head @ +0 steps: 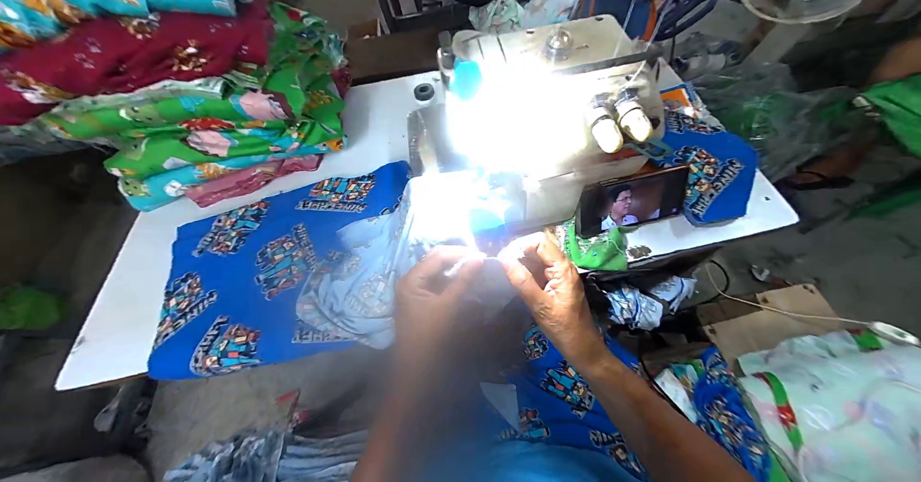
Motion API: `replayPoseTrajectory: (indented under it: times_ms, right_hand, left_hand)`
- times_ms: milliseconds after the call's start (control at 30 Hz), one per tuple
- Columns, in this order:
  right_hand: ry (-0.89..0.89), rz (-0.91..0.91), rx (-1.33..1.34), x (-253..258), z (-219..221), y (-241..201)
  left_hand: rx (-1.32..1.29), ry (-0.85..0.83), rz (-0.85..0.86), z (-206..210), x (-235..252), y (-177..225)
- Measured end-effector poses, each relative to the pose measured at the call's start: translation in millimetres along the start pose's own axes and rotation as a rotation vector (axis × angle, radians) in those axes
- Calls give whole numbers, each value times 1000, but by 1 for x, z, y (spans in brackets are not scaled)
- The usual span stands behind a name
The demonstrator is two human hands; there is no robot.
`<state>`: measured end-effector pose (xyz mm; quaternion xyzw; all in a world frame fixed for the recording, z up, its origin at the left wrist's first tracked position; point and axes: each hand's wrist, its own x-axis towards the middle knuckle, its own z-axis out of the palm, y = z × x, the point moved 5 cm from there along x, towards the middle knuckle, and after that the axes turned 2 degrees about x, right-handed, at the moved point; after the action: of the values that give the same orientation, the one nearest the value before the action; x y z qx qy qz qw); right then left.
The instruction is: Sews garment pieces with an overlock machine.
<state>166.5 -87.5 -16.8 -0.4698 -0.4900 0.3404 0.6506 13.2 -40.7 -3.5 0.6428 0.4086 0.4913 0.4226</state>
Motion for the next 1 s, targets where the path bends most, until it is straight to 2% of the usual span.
replayPoseTrajectory:
  times_ms: [133,267,367,467,533,633,767,833,933,1000]
  right_hand:
    - [-106,0,127,-3,2,1]
    - [-330,-11,231,3,4,2]
    - [-432,50,346,5,12,-2]
    - [-380,71,537,5,18,-9]
    - [-310,14,541,6,18,-13]
    - [-234,-118,374,8,12,-19]
    - [-117,-267,82,10,5,-23]
    - [-69,-317,8,12,4,-24]
    - [-32,-375,-87,13,5,-25]
    - [-59,-357,-57,15,5,-24]
  left_hand:
    - [-6,-65,74,-6,3,4]
    - [-97,-363,180,-10,11,17]
    - [-140,-452,184,-9,12,20]
    - [-155,-444,178,-8,12,20]
    - [-169,-430,193,-7,11,21]
    - [-186,-368,181,-7,9,19]
    - [-186,-184,-9,-7,0,1]
    - [-247,-155,-55,-4,-7,-5]
    - [-246,-175,-28,0,-11,0]
    - [-193,-165,-11,0,-9,5]
